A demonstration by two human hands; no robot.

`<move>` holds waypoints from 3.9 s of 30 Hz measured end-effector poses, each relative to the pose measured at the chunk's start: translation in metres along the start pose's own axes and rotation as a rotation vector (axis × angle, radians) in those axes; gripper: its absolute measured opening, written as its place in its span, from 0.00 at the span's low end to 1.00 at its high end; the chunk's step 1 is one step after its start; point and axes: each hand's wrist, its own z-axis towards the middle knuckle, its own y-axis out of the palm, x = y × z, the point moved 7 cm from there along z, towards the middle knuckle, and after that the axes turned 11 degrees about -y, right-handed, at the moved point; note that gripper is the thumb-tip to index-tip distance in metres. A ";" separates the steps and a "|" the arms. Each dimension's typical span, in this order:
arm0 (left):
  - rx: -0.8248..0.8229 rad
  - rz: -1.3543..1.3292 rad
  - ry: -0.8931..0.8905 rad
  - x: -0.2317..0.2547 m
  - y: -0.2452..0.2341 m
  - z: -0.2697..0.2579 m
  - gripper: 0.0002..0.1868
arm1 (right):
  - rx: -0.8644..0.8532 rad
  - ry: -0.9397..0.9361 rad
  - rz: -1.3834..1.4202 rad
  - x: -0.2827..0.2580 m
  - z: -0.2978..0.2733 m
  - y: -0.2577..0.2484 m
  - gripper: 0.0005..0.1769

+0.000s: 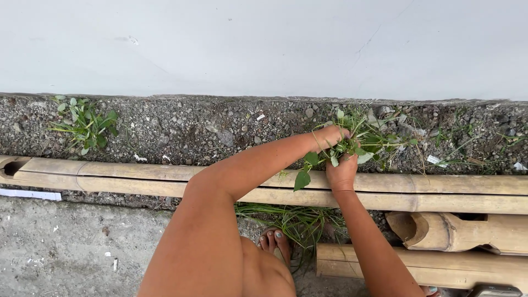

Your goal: Manually pulling weeds from a narrow garden bed next to a wall.

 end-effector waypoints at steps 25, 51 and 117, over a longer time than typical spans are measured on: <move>0.512 0.841 0.289 0.058 -0.066 -0.023 0.27 | -0.030 0.038 -0.357 0.089 0.032 -0.139 0.43; 0.487 1.156 0.105 -0.009 -0.060 -0.009 0.13 | -0.234 0.071 -0.349 0.041 0.040 -0.129 0.37; 0.191 1.764 0.015 -0.035 -0.003 0.070 0.18 | -0.284 0.118 -0.333 0.033 0.043 -0.132 0.38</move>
